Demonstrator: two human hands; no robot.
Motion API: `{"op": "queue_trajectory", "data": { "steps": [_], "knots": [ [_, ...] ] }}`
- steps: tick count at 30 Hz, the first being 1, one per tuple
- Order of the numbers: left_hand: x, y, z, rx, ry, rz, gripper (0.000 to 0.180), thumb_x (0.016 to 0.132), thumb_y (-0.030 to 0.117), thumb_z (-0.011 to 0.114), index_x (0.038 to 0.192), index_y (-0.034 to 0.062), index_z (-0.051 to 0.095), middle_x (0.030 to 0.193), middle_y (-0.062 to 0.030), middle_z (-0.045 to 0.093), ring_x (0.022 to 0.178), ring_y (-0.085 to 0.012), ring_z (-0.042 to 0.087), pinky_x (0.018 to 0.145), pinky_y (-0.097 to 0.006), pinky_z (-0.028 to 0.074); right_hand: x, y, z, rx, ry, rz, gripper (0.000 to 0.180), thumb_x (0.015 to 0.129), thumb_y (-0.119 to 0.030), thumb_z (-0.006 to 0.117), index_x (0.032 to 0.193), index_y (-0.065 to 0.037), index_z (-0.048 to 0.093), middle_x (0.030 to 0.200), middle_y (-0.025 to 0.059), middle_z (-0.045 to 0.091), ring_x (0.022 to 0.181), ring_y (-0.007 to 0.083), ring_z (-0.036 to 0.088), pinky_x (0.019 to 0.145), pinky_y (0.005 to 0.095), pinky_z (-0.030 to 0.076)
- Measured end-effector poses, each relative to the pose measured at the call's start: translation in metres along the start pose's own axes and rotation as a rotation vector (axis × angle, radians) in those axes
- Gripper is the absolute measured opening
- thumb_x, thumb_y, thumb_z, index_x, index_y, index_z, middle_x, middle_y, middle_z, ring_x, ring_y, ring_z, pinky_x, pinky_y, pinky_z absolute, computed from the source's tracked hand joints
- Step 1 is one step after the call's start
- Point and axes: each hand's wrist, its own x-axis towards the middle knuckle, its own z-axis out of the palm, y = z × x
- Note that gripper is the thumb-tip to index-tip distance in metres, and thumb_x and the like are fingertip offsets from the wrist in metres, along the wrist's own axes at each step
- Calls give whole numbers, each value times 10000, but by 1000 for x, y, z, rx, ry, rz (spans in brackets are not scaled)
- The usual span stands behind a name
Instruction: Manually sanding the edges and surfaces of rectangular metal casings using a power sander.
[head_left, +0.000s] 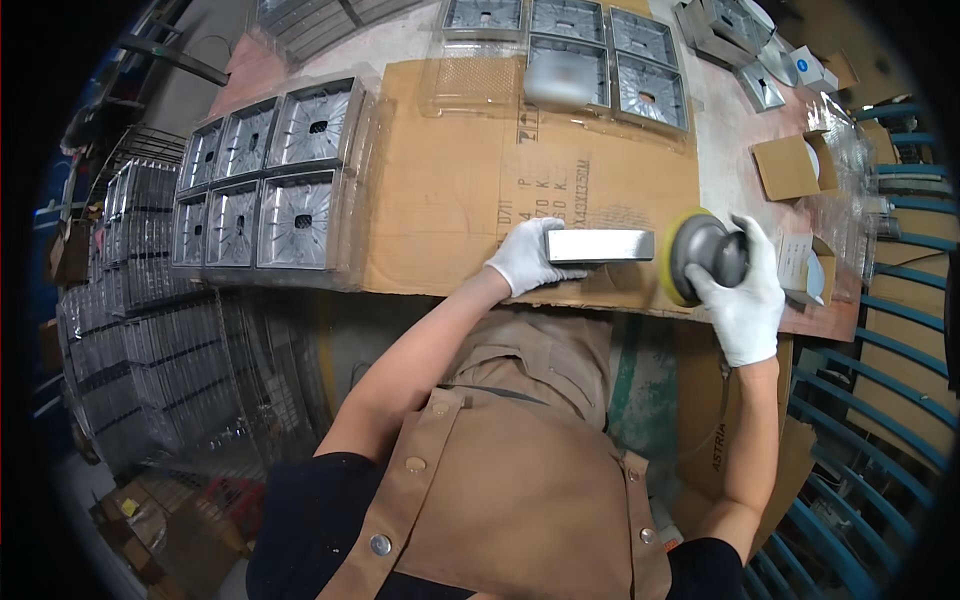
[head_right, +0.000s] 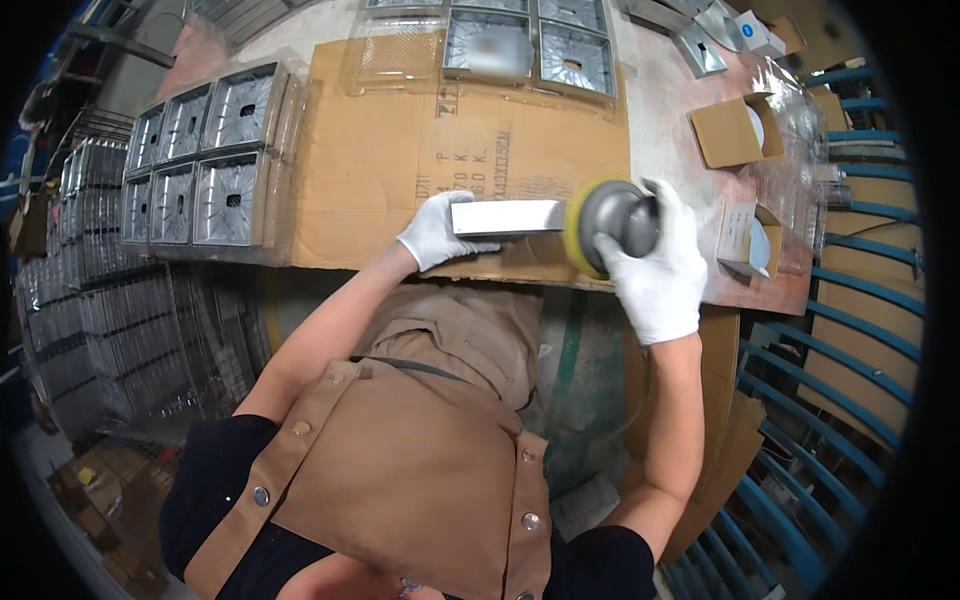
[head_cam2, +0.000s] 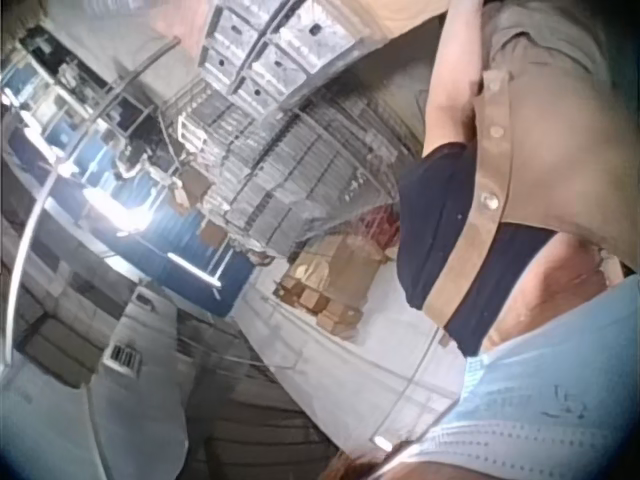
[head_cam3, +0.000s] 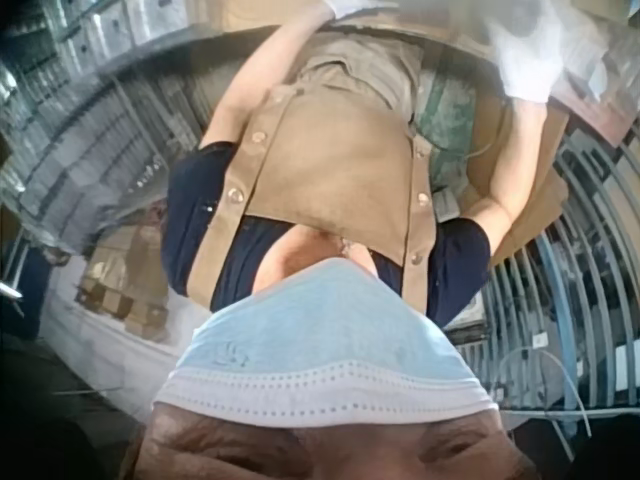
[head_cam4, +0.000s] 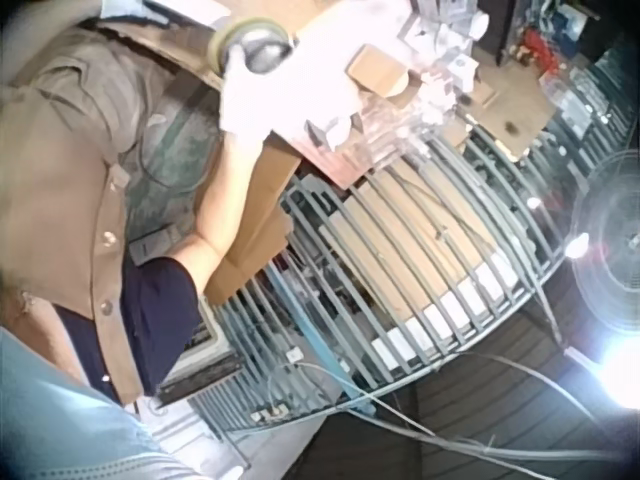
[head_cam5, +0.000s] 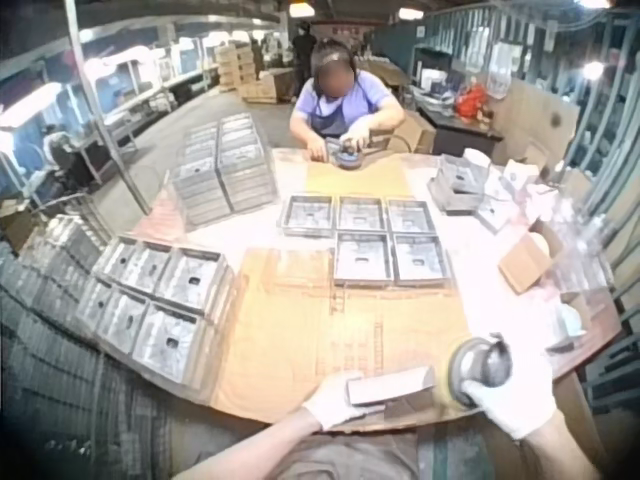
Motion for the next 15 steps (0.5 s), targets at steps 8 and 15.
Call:
{"op": "queue_trajectory", "data": {
  "steps": [8,15],
  "knots": [
    [7,2,1,208,154,89,470,677,82,911,1081,34,676,1026,-121,733,931,-217,705,834,-363,565,15,-88,41,-182,-417,-130,540,828,-226,769,1307,-192,522,1155,245,554,915,422,681,762,477,580],
    [1,13,-5,555,124,66,429,778,148,847,1147,42,656,1123,-116,723,1029,-205,683,892,-348,562,21,-84,43,-193,-427,-172,476,836,-245,762,1258,-217,543,1091,228,556,826,437,671,734,485,578]
  ]
}}
